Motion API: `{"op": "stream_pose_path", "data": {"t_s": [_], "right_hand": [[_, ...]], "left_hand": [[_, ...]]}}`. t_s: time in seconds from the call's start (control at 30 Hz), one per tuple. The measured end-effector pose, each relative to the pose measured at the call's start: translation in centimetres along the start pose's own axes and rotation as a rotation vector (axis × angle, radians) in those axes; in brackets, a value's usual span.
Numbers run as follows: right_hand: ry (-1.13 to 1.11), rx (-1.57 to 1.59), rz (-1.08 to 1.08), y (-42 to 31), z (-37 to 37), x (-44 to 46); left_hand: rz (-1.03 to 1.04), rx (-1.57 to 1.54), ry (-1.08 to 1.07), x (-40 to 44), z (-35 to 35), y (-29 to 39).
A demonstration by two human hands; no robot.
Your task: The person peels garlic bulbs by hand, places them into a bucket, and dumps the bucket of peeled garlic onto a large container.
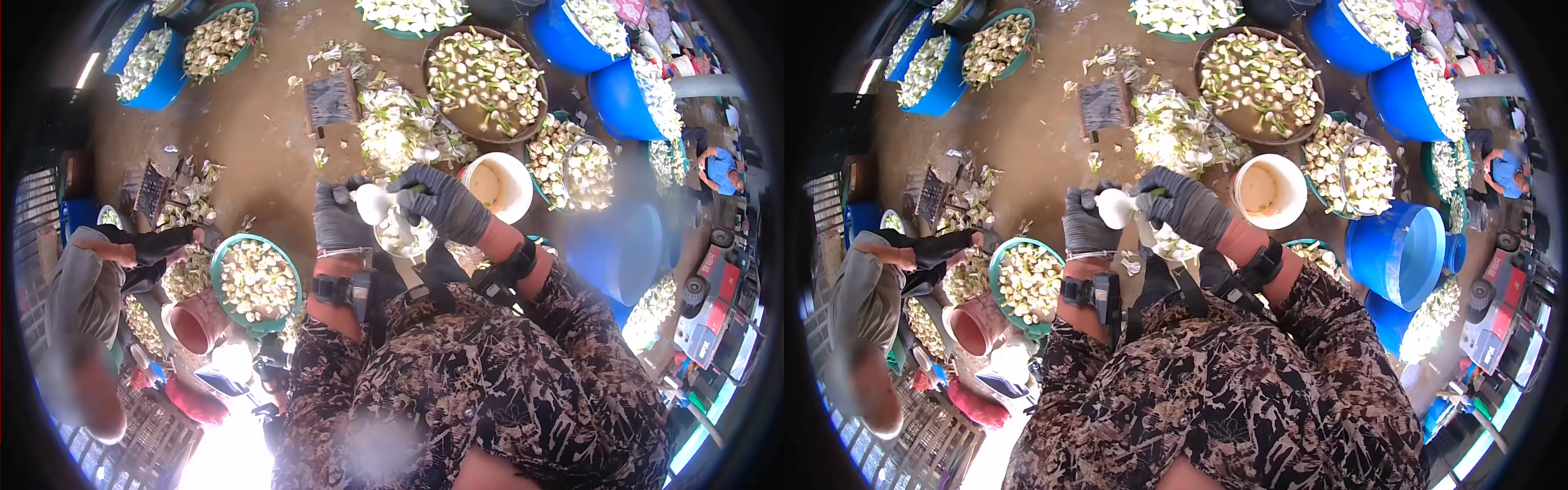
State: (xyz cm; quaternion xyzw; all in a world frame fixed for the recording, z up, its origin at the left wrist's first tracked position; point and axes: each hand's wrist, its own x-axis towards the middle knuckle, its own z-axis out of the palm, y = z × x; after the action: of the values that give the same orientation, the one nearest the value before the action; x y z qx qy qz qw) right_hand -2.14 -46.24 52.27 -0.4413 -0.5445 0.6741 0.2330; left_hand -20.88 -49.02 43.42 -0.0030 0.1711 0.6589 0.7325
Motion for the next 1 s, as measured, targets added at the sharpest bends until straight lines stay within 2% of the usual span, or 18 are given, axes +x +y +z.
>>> {"op": "stream_pose_path", "data": {"t_s": [0.07,0.13,0.2,0.27,0.33,0.4,0.47,0.53,0.6,0.63,0.73,0.77,0.83,0.87,0.9,0.93,0.97,1.0], "right_hand": [[0.024,0.271,-0.042,0.9,-0.3,0.5],[0.042,0.245,-0.064,1.8,-0.6,0.8],[0.007,0.188,-0.075,1.6,-0.5,1.0],[0.02,0.224,-0.068,1.4,-0.5,1.2],[0.295,-0.615,-0.509,1.1,-0.9,1.7],[0.339,-0.556,-0.477,-0.8,-0.4,0.9],[0.262,-0.667,-0.525,-3.2,0.2,0.1],[0.275,-0.674,-0.511,-2.9,0.9,0.3],[0.28,-0.34,-0.409,-1.0,0.9,1.2],[0.373,-0.259,-0.362,-0.6,0.7,1.6],[0.546,-0.391,-0.248,0.9,-1.5,2.6],[0.545,-0.393,-0.251,0.5,-1.4,2.4],[0.52,-0.446,-0.456,-0.2,-0.7,1.3],[0.518,-0.447,-0.453,-0.9,-0.3,0.6],[0.434,-0.602,-0.443,-1.8,0.3,-0.2],[0.348,-0.756,-0.433,-2.3,0.7,-0.7],[0.362,-0.786,-0.457,-1.9,1.0,-0.7],[0.364,-0.787,-0.458,-1.8,1.3,-0.6]], "left_hand": [[-0.007,0.553,0.026,-1.1,-0.8,0.2],[-0.014,0.827,0.043,-2.3,-0.4,0.7],[-0.563,0.257,-0.034,-3.6,4.4,2.2],[-0.52,0.151,0.018,-3.8,4.4,1.5],[-0.299,0.225,0.132,-3.7,4.7,0.8],[-0.279,0.187,0.179,-3.7,5.7,0.6],[-0.218,0.331,0.172,-3.7,5.8,0.4],[-0.214,0.343,0.137,-3.8,6.4,0.0],[-0.206,0.359,0.103,-4.0,6.3,-0.1],[-0.204,0.364,0.099,-4.2,5.8,-0.1],[-0.186,0.382,0.107,-4.6,4.9,-0.2],[-0.165,0.395,0.119,-4.6,4.9,-0.1],[-0.122,0.468,0.151,-4.6,5.0,-0.2],[-0.083,0.541,0.183,-4.7,5.1,-0.3],[-0.085,0.538,0.182,-4.7,5.4,-0.4],[-0.058,0.673,0.208,-4.6,5.8,-0.4],[-0.029,0.809,0.234,-4.4,6.0,-0.5],[-0.028,0.808,0.231,-4.3,5.9,-0.7]]}}
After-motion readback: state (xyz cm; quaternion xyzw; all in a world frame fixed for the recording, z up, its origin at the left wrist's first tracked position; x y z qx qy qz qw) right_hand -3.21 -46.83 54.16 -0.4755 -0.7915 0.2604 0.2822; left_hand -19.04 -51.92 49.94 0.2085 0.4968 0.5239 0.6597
